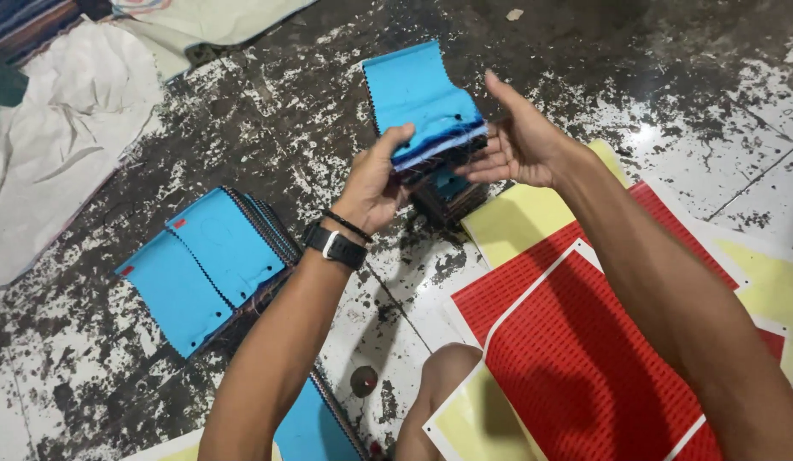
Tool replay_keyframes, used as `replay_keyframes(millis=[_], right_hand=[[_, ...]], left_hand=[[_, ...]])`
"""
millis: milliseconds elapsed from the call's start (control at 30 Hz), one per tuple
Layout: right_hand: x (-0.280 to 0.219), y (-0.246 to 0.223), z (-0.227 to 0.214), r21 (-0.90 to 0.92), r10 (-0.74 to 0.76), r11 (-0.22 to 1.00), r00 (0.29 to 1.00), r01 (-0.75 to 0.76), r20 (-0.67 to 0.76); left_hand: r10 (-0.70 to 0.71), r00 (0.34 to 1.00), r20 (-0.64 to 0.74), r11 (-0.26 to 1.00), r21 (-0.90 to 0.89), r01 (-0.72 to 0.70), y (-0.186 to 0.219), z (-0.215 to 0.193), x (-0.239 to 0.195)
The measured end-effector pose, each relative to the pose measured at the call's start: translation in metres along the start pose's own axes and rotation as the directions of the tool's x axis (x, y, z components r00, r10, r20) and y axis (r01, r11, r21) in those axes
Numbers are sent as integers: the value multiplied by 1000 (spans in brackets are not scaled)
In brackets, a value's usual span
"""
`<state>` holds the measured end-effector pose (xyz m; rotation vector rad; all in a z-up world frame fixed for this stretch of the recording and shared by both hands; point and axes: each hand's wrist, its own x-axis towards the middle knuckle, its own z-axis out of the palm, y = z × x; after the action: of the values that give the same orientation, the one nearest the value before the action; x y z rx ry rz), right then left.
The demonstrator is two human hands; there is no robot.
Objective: The person sits on the floor and assembles notebooks by peeling small red adhesive squares from a yellow backing sheet and applying them to the spine of a stack of colored covers. They then place the assembled notebooks onto a pile on the floor.
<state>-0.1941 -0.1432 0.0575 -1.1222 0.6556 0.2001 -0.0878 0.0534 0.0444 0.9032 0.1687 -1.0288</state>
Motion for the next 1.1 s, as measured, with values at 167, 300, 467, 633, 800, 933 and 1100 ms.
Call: replay_keyframes(millis=[167,300,467,633,800,933,1100], right_hand=[[19,-9,15,131,-24,991,983,0,184],[48,-28,34,167,14,986,999,-21,42],[53,-45,52,-116,-18,993,997,8,-81],[72,-39,58,-59,-97,994,992,92,-82],[15,-7,135,151,-13,988,1000,14,-7],[-18,48,192,140,146,979,988,-151,43],[-47,155,254,-35,-142,989,984,147,112]], left_hand=[[16,997,80,986,166,-30,7,-6,-5],[53,998,42,943,326,-64,4,-15,-2],[64,998,3,862,504,-57,12,-11,-34],[172,985,0,774,619,-135,1,-26,-75],[388,910,148,748,526,-404,-27,-85,-147],[459,887,51,783,449,-431,-66,-131,-228],[485,852,-196,838,383,-389,-161,-215,-292]])
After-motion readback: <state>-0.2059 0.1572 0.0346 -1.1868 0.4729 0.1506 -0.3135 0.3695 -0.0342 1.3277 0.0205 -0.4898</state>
